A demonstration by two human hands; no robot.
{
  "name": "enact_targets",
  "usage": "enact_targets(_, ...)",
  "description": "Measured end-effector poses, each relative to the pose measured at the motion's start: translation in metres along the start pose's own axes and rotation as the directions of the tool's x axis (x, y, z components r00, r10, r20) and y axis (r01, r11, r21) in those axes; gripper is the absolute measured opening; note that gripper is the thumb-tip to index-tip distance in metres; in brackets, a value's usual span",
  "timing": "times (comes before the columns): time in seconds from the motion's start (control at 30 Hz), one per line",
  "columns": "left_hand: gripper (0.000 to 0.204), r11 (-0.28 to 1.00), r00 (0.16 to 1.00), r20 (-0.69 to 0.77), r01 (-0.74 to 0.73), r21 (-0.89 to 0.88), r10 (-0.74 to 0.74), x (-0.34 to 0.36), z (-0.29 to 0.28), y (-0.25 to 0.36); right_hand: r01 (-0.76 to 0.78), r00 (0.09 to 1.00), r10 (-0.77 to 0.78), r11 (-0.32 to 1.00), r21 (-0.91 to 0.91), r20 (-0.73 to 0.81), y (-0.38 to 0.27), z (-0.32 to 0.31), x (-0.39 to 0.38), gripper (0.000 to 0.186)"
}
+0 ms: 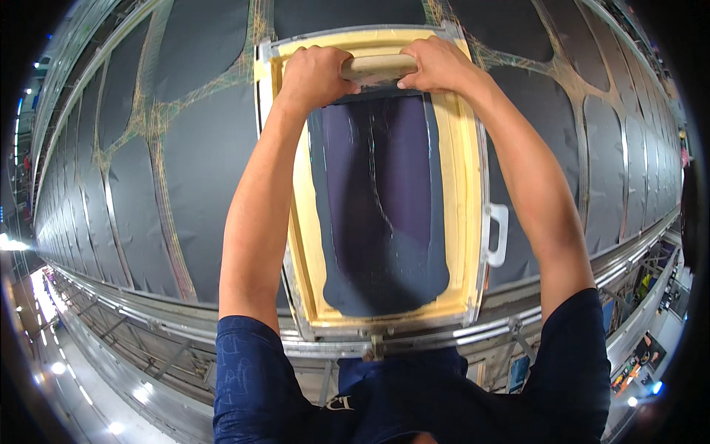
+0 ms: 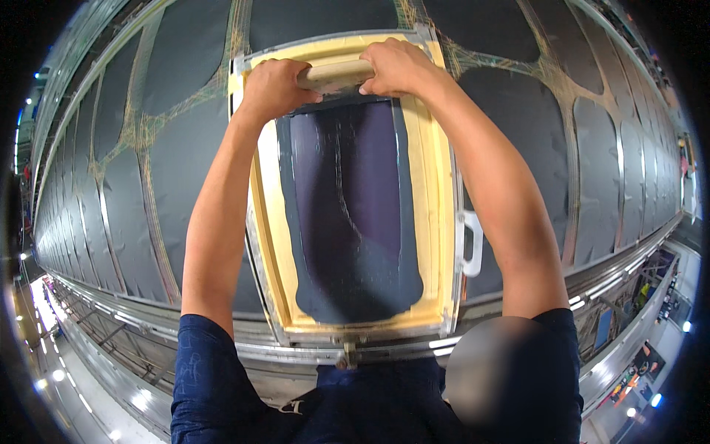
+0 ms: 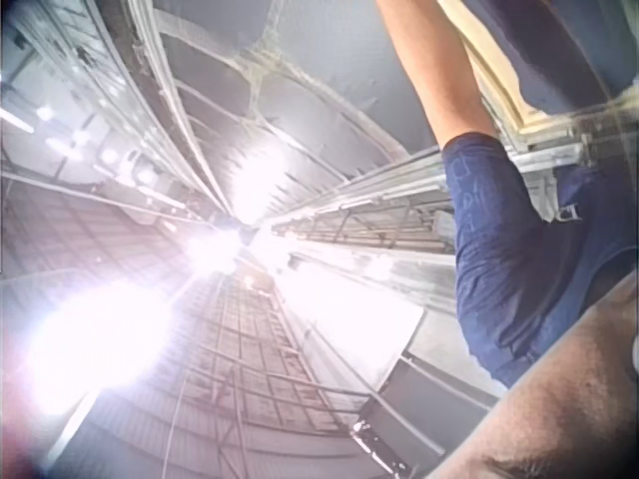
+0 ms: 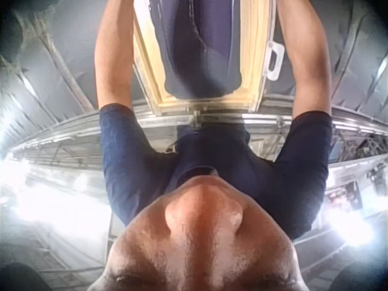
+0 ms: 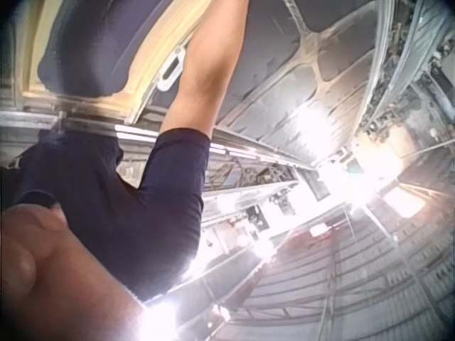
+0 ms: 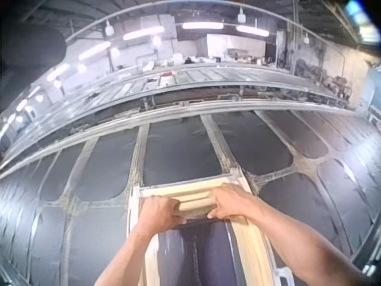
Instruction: The person uses a squeegee to pull dark ink across a screen-printing frame over a dark garment. They repeatedly lift the frame to reveal the printed logo, then reposition and repeat the stroke across the same area.
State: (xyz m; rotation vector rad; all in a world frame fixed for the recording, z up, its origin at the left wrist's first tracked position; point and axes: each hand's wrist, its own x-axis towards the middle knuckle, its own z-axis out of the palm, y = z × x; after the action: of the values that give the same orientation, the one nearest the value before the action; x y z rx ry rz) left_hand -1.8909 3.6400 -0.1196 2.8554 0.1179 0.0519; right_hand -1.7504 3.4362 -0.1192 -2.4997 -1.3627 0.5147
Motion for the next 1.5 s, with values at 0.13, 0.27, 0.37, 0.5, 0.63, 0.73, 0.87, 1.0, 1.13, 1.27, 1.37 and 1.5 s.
enact_targets(0.13,0.037,0.999,0.999,-0.025,-0.029,-0.043,0.028,-0.093,0.010,0.035,-0.009,1.000,0.008,1.000,0.021,0.019,-0.051,0.025,-0.087,0.026)
enact_targets(0.27,0.031,0.993,0.997,-0.054,-0.065,-0.101,0.059,-0.195,0.021,0.087,0.026,1.000,-0.026,1.000,0.001,0.008,-0.091,0.058,-0.188,0.024)
enact_targets(0.37,0.030,0.984,0.995,-0.056,-0.094,-0.151,0.087,-0.268,0.027,0.127,0.084,0.996,-0.084,0.996,0.031,0.014,-0.112,0.093,-0.263,0.022)
enact_targets(0.5,0.020,0.991,0.989,-0.140,-0.067,-0.119,0.050,-0.336,0.037,0.163,0.086,0.996,-0.086,0.996,-0.015,0.004,-0.141,0.113,-0.326,0.037)
enact_targets(0.63,0.026,0.998,0.990,-0.131,-0.062,-0.029,0.058,-0.352,0.032,0.171,-0.072,0.979,0.140,0.920,0.386,-0.151,-0.118,0.076,-0.327,0.063)
enact_targets(0.73,0.026,0.998,0.993,-0.099,-0.061,-0.008,0.059,-0.355,0.029,0.174,-0.362,0.638,0.436,0.897,0.252,-0.635,-0.032,0.094,-0.303,0.045)
enact_targets(0.87,0.015,0.998,0.989,-0.129,-0.063,0.020,0.065,-0.356,0.040,0.172,-0.525,0.583,0.634,0.771,0.360,-0.507,0.011,0.137,-0.294,0.038)
enact_targets(1.0,0.011,0.998,0.989,-0.148,-0.015,-0.066,0.005,-0.370,0.035,0.162,-0.408,0.625,0.611,0.787,0.463,-0.486,-0.019,0.099,-0.298,0.032)
enact_targets(1.13,0.010,0.993,0.967,-0.251,0.009,-0.121,-0.039,-0.393,0.010,0.139,-0.354,0.609,0.633,0.756,0.551,-0.477,-0.067,0.078,-0.284,0.031)
enact_targets(1.27,0.018,0.997,0.982,-0.177,0.061,-0.039,-0.067,-0.429,-0.013,0.064,-0.243,0.600,0.631,0.730,0.639,-0.492,-0.121,0.138,-0.235,0.027)
enact_targets(1.37,0.023,0.999,0.988,-0.153,0.032,-0.025,-0.035,-0.468,-0.030,-0.016,-0.158,0.590,0.616,0.722,0.673,-0.522,-0.204,0.179,-0.197,0.025)
enact_targets(1.5,0.028,0.998,0.996,-0.080,0.029,0.051,-0.024,-0.524,-0.065,-0.071,-0.193,0.600,0.606,0.743,0.641,-0.522,-0.277,0.203,-0.160,0.024)
